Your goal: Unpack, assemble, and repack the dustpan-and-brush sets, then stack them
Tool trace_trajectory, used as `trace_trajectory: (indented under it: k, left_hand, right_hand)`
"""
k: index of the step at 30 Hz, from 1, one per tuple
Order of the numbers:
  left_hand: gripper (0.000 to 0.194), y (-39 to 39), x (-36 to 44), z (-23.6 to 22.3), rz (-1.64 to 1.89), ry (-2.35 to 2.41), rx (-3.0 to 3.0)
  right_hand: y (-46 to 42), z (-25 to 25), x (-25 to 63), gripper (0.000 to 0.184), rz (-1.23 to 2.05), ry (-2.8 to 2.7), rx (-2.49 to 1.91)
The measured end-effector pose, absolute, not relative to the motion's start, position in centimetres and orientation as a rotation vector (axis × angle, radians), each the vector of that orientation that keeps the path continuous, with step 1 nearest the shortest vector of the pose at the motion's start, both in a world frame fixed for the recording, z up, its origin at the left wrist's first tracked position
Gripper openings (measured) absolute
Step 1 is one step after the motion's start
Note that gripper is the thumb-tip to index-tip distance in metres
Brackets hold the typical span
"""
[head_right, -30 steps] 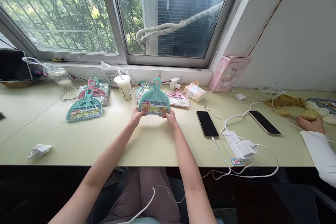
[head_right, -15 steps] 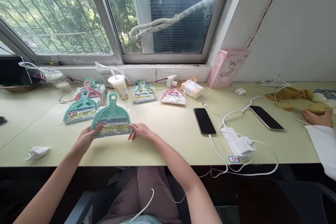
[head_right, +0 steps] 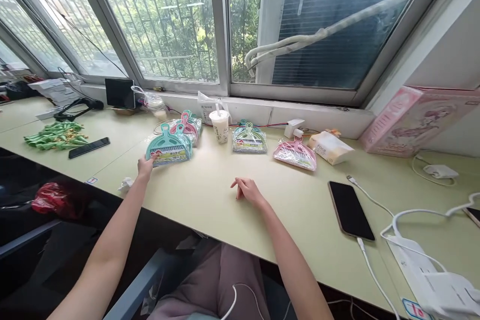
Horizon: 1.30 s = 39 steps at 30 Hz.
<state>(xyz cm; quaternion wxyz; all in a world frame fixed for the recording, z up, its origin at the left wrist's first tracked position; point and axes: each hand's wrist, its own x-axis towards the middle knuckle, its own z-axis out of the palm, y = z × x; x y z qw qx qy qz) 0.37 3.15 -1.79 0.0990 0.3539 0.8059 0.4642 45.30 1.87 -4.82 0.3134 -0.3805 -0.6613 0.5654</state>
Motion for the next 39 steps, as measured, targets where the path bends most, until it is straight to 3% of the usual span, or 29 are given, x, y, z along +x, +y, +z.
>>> trace_trajectory:
  k: [4,8,17,20,23,28,32,39]
  left_hand:
    - [0.039,5.7,2.4,-2.1,1.166,2.646,1.051]
    - [0.050,7.1,6.2,-2.5,1.389,2.864,1.148]
    - [0.057,10.4,7.3,-3.3,1.300,2.588,1.548]
    - [0.058,10.4,7.5,-2.8,1.298,2.575,1.644]
    - [0.056,9.6,8.3,-2.1,1.418,2.502,1.823]
    - [0.048,8.2,10.7,-2.3,1.728,2.295,2.115]
    - [0.042,7.7,13.6,-3.2,1.654,2.084,2.341]
    - [0.032,6.4,21.0,-4.2,1.242,1.467,2.485]
  right_hand:
    - [1.7,-4.5,45.4,0.050,1.488,-1.734,-1.016]
    - [1.9,-4.2,45.6,0.045,1.507,-1.723,-1.022]
    - [2.5,-4.5,45.4,0.040,1.452,-1.746,-1.063]
    - [3.2,-4.6,45.7,0.038,1.101,-1.847,-1.200]
    - [4.7,-4.5,47.4,0.029,0.442,-1.838,-1.433]
    - [8.7,-5.0,53.1,0.052,-0.262,-1.788,-1.819]
    - [11.6,-5.5,56.3,0.057,-0.337,-1.855,-1.956]
    - [10.9,-5.3,55.1,0.046,-0.267,-1.995,-1.963]
